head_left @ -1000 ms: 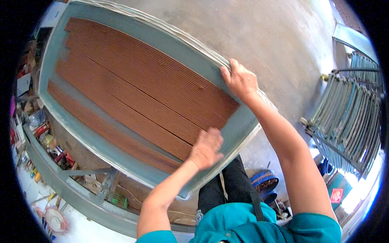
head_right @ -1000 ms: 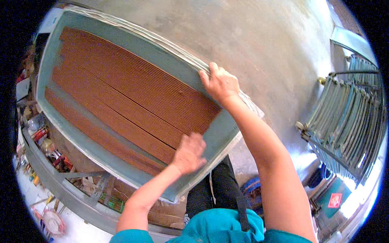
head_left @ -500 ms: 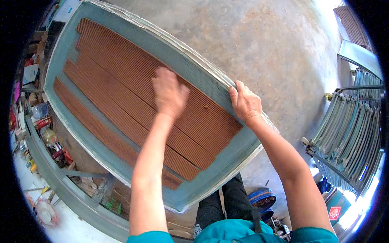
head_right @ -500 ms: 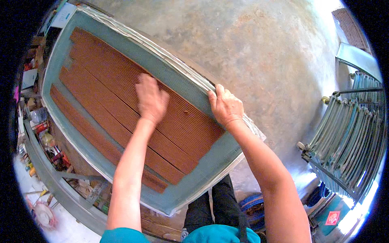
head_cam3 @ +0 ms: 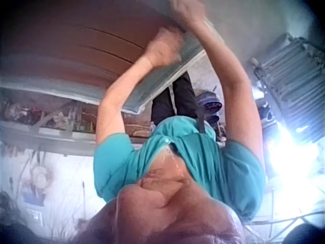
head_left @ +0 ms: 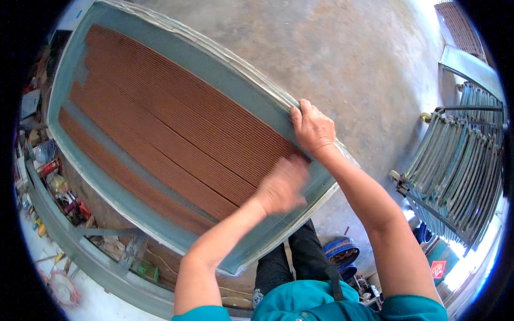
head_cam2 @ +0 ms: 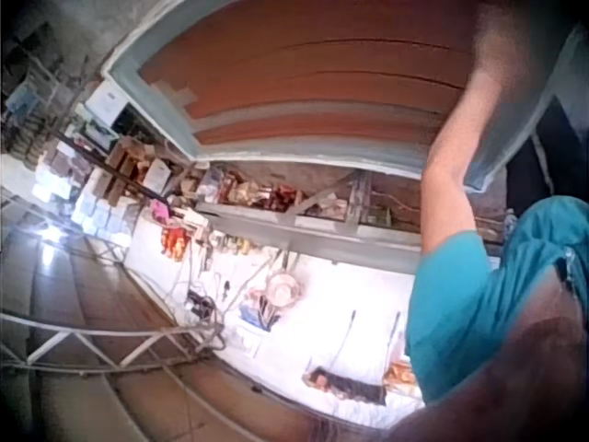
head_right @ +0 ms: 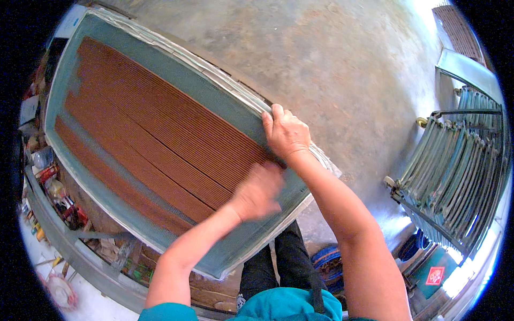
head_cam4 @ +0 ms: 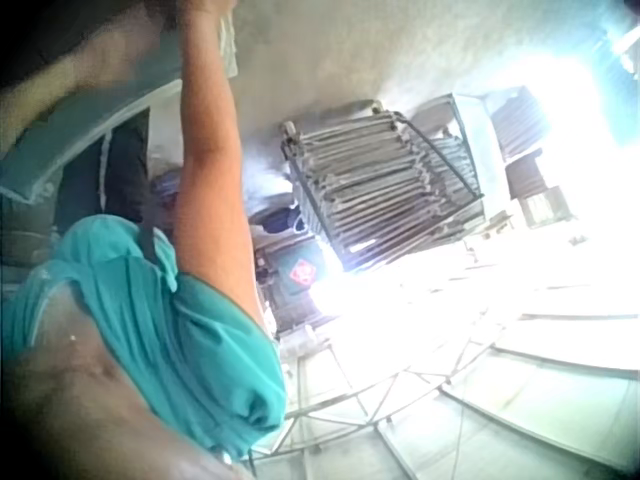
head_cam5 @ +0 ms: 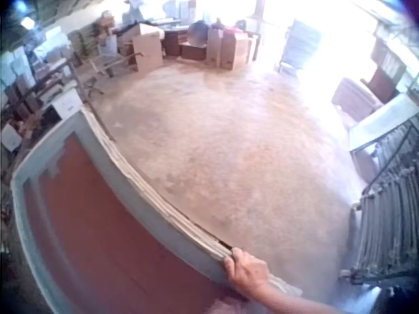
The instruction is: The person repeatedly picks up rectangular frames with mesh bottoms and places them onto a conveyor belt. They then pick up brown corrugated cardboard pieces and arrange them inside the frames. The person continues this cycle of placing frames and filling them with cardboard pieces throughout the video.
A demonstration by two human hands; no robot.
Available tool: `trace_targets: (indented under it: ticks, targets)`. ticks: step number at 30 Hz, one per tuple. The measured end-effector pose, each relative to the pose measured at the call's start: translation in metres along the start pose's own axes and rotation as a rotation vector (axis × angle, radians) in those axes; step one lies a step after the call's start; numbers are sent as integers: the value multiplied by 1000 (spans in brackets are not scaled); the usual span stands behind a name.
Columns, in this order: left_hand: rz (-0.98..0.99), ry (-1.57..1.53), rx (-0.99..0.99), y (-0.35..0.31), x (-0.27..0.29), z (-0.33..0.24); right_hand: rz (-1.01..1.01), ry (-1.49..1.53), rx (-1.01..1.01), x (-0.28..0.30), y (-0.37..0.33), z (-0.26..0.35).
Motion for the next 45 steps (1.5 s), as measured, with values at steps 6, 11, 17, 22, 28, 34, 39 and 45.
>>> trace_targets:
  ticks: [6,11,17,22,28,34,39,45]
  targets:
    - [-719,-257,363,-48,33,47,-26,-11,2,3,-1,2]
    - [85,-499,-468,-41,-71,-105,21,-19,-23,4,-4,6]
    - [-275,-468,26,-175,-101,-165,55,5,-34,7,-9,10]
    - [-400,-397,625,-273,-116,-206,138,-150,43,0,-10,-3]
    - [-690,-696,1289,-335,-205,-280,570,-858,265,-27,-73,-84]
    - [-1247,-1287,1854,-277,-355,-365,747,-730,807,-58,-169,1]
    - [-2495,-2262,1724,-87,-484,-450,959,-899,940,-85,-232,98]
    - [-2756,-2725,1821,150,-468,-562,979,-1146,789,-97,-300,155]
Point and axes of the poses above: each hand's wrist, its own y-axis towards the middle knuckle, its own x-axis out of the back of the hand, z = x × y, the point moved 8 cm from there along y, towards the middle knuckle, and after that the axes turned 12 degrees about z, right-handed, at the moved point
